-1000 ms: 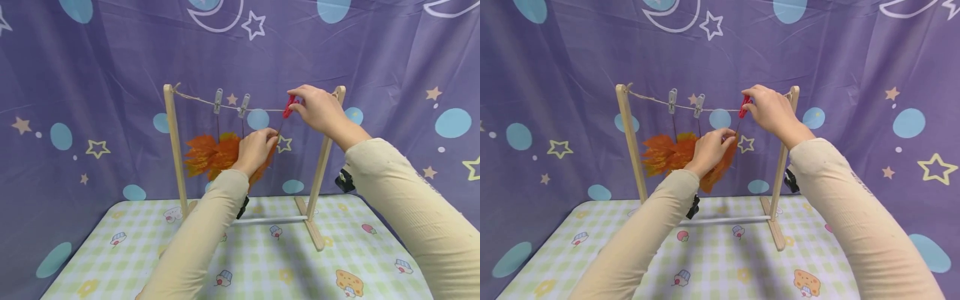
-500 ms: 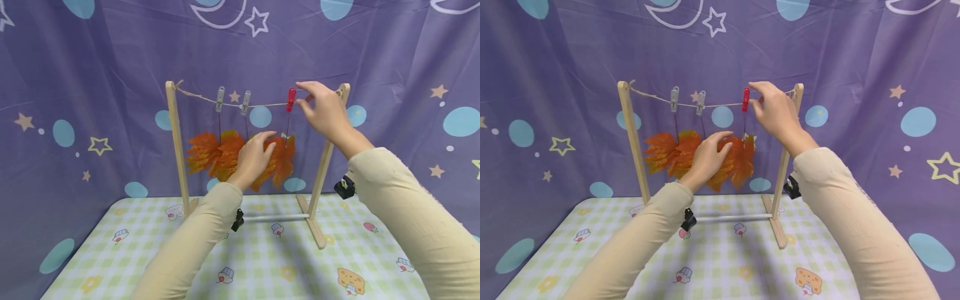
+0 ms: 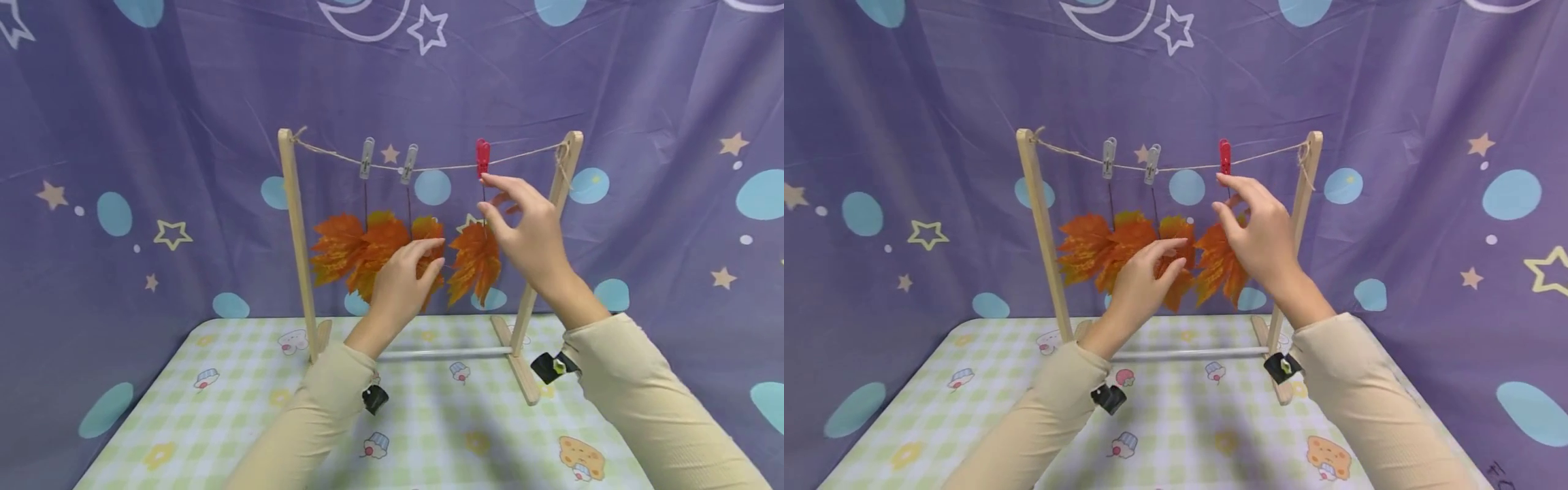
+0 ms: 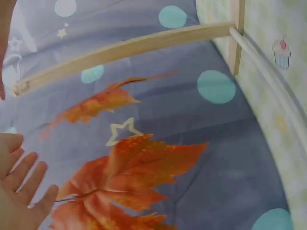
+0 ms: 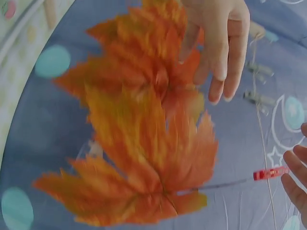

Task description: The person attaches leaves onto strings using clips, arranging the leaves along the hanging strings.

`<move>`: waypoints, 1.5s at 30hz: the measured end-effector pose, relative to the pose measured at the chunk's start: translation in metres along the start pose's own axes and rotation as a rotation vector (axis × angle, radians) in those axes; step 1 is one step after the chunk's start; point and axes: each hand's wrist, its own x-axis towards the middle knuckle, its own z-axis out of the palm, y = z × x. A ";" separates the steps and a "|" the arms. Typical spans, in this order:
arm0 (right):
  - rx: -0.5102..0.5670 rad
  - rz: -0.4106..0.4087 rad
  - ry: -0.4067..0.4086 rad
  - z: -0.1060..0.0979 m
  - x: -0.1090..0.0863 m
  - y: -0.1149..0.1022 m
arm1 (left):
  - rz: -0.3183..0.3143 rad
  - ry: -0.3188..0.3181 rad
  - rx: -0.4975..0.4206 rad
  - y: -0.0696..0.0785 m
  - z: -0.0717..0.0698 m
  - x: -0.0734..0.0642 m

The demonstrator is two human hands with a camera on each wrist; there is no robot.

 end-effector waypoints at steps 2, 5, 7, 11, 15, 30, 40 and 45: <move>0.025 0.004 0.012 0.002 -0.009 -0.003 | 0.023 0.017 0.031 0.004 -0.002 -0.008; 0.052 0.027 0.047 0.003 -0.023 -0.007 | 0.036 0.055 0.000 0.011 -0.005 -0.020; 0.084 0.065 0.076 0.003 -0.033 -0.011 | 0.027 0.082 -0.051 0.015 -0.008 -0.028; 0.164 0.151 0.131 0.001 -0.053 -0.020 | 0.008 0.098 -0.140 0.019 -0.015 -0.047; 0.184 0.186 0.149 -0.001 -0.074 -0.026 | 0.009 0.090 -0.105 0.018 -0.019 -0.067; 0.105 0.194 0.130 0.003 -0.137 -0.015 | 0.065 0.167 0.223 -0.004 -0.028 -0.112; 0.092 0.206 0.102 0.010 -0.159 -0.008 | 0.037 0.179 0.279 -0.028 -0.039 -0.135; 0.085 0.179 0.084 0.012 -0.169 -0.005 | 0.009 0.179 0.294 -0.036 -0.040 -0.145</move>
